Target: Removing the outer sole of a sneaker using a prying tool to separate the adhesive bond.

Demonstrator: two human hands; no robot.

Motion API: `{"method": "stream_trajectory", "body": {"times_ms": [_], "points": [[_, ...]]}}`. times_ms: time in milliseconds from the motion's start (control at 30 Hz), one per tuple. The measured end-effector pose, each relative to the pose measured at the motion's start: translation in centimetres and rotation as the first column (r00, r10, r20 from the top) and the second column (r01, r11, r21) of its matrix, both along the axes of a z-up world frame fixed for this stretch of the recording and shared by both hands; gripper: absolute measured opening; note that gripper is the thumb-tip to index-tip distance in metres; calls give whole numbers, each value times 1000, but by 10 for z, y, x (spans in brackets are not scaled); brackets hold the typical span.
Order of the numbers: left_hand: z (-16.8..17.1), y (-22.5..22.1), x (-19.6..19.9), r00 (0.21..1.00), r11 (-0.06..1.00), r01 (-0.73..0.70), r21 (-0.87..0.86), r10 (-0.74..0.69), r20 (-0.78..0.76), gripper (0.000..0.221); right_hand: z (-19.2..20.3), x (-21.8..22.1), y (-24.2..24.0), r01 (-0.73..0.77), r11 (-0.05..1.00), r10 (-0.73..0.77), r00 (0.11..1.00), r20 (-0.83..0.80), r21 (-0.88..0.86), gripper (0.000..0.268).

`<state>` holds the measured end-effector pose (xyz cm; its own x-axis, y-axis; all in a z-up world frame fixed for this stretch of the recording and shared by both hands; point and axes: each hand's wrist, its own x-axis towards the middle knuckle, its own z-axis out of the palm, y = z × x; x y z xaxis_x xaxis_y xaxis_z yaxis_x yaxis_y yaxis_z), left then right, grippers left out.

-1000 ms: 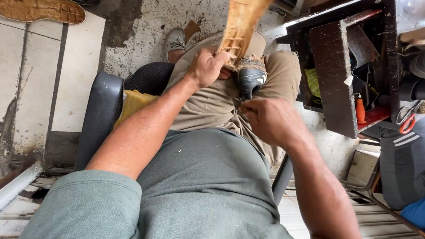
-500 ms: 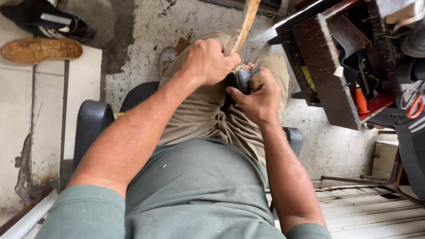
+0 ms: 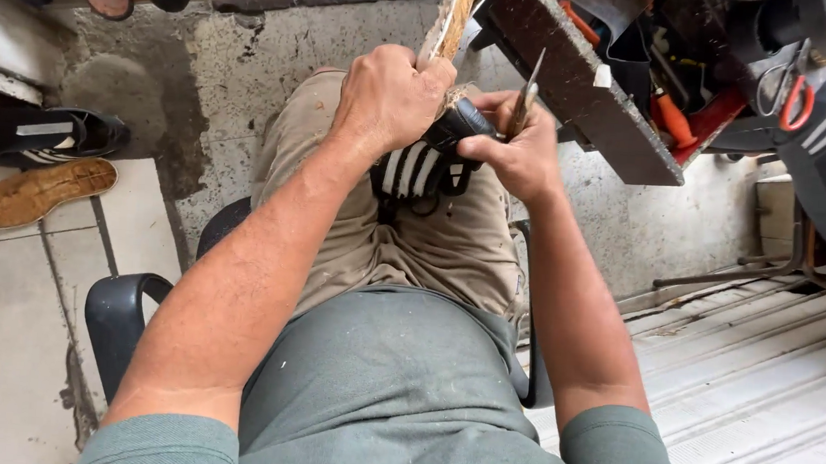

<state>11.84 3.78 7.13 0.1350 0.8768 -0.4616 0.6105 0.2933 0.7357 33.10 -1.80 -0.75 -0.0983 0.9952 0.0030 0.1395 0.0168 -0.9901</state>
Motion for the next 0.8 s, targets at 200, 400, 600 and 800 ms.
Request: {"method": "stream_trajectory", "body": {"times_ms": [200,400,600,800], "points": [[-24,-1,12,999,993,-34,115,32,22,38,66,7,-10,11,995,50,787,615,-95,28],[-21,1,18,999,994,-32,101,29,33,36,99,-8,-3,-56,966,255,319,913,-251,44],[-32,2,20,999,990,-24,137,18,44,39,143,-40,6,-8,913,406,133,904,-409,35],[-32,2,20,996,990,-25,140,12,91,35,118,-36,7,-139,959,251,9,968,-247,37]]}}
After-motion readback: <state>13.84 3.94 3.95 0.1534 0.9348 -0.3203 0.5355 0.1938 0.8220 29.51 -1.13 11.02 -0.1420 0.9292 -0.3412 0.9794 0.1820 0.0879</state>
